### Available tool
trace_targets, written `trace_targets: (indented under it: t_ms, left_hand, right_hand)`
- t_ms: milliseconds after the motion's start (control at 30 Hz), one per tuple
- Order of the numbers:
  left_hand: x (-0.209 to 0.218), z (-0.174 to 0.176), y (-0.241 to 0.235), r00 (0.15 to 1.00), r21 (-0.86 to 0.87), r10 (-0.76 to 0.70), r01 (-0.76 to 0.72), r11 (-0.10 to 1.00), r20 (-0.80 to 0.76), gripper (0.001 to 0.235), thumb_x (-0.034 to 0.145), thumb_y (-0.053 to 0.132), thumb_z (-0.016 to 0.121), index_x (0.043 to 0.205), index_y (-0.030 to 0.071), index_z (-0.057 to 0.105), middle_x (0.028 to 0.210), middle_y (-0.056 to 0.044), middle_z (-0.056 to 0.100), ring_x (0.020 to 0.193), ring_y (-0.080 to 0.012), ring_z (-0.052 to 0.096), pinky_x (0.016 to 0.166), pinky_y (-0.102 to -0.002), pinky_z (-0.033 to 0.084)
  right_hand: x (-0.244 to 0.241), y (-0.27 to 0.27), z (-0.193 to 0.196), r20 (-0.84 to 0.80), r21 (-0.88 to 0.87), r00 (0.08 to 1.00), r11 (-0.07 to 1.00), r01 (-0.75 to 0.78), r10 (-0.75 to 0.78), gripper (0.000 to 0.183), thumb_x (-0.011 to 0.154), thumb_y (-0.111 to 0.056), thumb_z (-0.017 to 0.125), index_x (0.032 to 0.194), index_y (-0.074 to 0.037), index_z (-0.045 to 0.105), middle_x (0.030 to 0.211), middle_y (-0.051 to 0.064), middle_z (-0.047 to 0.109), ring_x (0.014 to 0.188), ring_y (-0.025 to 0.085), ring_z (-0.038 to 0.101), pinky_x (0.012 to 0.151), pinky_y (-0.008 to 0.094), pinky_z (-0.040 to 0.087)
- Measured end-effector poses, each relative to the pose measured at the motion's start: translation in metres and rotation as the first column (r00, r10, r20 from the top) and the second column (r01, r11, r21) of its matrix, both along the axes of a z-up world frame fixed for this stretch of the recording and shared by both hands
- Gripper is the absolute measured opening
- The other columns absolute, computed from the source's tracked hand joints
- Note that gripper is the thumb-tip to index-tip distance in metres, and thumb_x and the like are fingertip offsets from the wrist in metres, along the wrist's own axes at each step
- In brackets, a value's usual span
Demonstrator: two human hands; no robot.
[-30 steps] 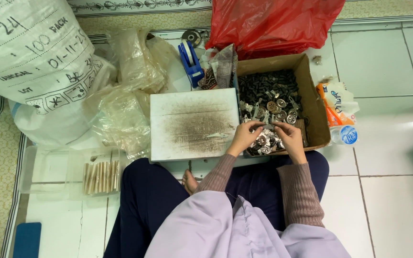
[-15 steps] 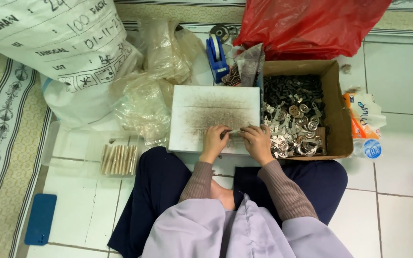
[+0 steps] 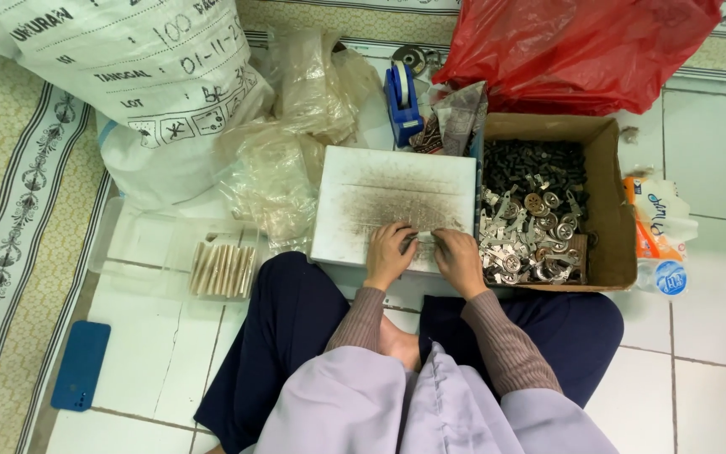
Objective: The person sits on the floor and sorts small metal hardware pieces from a cardboard box, placing them onto a white tray. They then pick up a clear plastic bag, place the sorted metal pieces inside, and seal the bag before setting it aside.
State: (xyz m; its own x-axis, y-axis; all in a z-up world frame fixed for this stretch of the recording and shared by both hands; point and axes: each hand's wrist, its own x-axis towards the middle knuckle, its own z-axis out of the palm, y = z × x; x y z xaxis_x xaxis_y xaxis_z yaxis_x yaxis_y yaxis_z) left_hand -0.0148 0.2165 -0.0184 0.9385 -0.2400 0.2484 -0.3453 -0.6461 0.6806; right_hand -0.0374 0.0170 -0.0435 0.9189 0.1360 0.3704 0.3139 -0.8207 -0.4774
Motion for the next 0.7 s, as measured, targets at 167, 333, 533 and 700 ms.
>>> trace_targets:
  t_ms: [167, 333, 533, 700]
  left_hand:
    - [0.012, 0.017, -0.03, 0.993, -0.281, 0.07, -0.093, 0.955, -0.091, 0.023, 0.097, 0.024, 0.067, 0.118, 0.015, 0.068, 0.114, -0.008, 0.065, 0.11, -0.0309, 0.064, 0.098, -0.046, 0.047]
    - [0.023, 0.027, -0.126, 0.994, -0.403, -0.094, 0.068, 0.913, -0.047, 0.027, 0.093, 0.018, 0.067, 0.12, 0.015, 0.065, 0.117, -0.009, 0.064, 0.116, -0.0329, 0.064, 0.098, -0.045, 0.051]
    - [0.029, 0.009, -0.222, 0.865, -0.144, -0.39, 0.362, 0.921, -0.317, 0.056, 0.091, -0.003, 0.06, 0.144, -0.006, 0.044, 0.141, -0.033, 0.049, 0.131, -0.0493, 0.053, 0.107, -0.054, 0.051]
    - [0.007, -0.057, -0.244, 0.928, 0.582, -0.069, 0.287, 0.76, -0.367, 0.065, 0.096, 0.023, 0.068, 0.151, 0.004, 0.038, 0.155, -0.03, 0.038, 0.148, -0.042, 0.035, 0.118, -0.051, 0.033]
  right_hand:
    - [0.012, -0.043, 0.05, -0.189, 0.511, 0.98, 0.846, 0.153, -0.063, 0.034, 0.097, -0.006, 0.067, 0.131, -0.004, 0.065, 0.128, 0.023, 0.065, 0.122, 0.041, 0.061, 0.099, 0.051, 0.052]
    - [0.02, -0.112, 0.076, -0.334, 0.436, 0.894, 0.793, 0.426, -0.298, 0.044, 0.103, -0.016, 0.067, 0.137, 0.009, 0.055, 0.127, 0.036, 0.059, 0.121, 0.053, 0.057, 0.097, 0.059, 0.051]
    - [0.007, -0.167, -0.047, -0.507, 0.044, 0.761, 0.87, 0.492, -0.405, 0.064, 0.094, -0.018, 0.067, 0.152, 0.002, 0.047, 0.145, 0.037, 0.047, 0.129, 0.057, 0.051, 0.099, 0.067, 0.05]
    - [0.0, -0.149, -0.039, -0.687, -0.138, 0.624, 0.91, 0.391, -0.372, 0.093, 0.086, -0.028, 0.074, 0.163, -0.005, 0.027, 0.158, 0.041, 0.022, 0.14, 0.064, 0.033, 0.106, 0.075, 0.038]
